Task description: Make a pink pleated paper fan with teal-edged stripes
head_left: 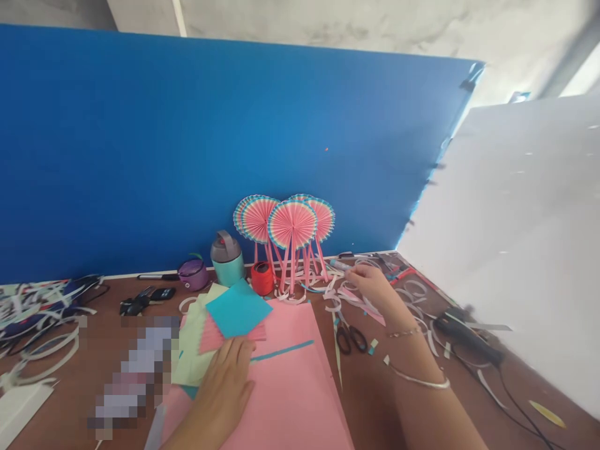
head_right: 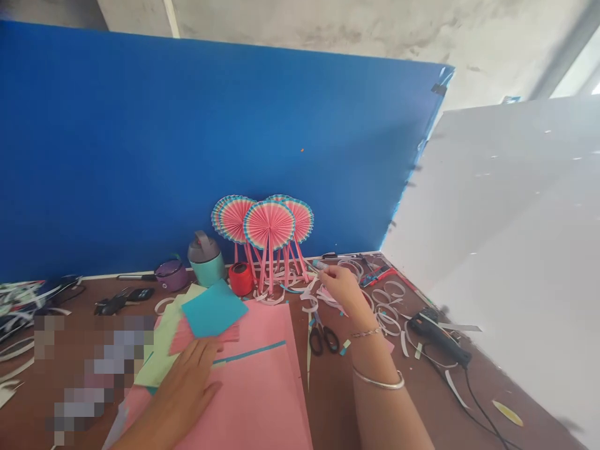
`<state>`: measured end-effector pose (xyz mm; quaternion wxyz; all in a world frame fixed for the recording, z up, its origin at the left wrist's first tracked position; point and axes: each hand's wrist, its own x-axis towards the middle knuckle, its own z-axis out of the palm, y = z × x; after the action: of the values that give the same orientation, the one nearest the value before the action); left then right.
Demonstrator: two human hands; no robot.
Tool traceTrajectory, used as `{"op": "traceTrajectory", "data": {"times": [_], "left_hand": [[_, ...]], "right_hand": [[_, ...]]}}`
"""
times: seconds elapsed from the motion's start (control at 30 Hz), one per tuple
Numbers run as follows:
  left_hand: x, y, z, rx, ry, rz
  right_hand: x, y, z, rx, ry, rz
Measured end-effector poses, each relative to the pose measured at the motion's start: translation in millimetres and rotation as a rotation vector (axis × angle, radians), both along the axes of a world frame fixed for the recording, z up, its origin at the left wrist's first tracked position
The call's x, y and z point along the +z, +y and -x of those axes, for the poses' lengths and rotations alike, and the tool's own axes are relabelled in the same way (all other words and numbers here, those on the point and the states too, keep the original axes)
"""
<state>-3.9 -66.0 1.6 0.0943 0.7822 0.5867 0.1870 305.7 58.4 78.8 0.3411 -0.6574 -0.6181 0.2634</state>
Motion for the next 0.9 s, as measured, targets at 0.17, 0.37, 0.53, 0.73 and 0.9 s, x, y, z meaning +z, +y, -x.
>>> {"op": "traceTrajectory", "data": {"times": [0.17,0.37,0.53,0.73,0.9], "left_hand": [[30.1,14.7,0.5,0.079,-0.395,0.166],[52.8,30.8,-2.1,0.066,-0.902,0.419],[34.8,31.3,-6.5,0.102,-0.899,0.443],[21.7,30.1,-6.2,0.168,-0.717,0.376],[16.6,28.9,-1.8,0.2,-0.524,0.272]], "right_hand": [[20.6,-23.9,44.9,0.419,0.459,0.175],[2.2,-36.4,87.5,0.647,0.368,0.232],[-29.2,-45.4,90.3,0.575,0.285,0.321],[-50.0,-52.0,86.4,0.513,0.234,0.311],[-69.8,-51.7,85.3,0.473,0.22,0.263]]}}
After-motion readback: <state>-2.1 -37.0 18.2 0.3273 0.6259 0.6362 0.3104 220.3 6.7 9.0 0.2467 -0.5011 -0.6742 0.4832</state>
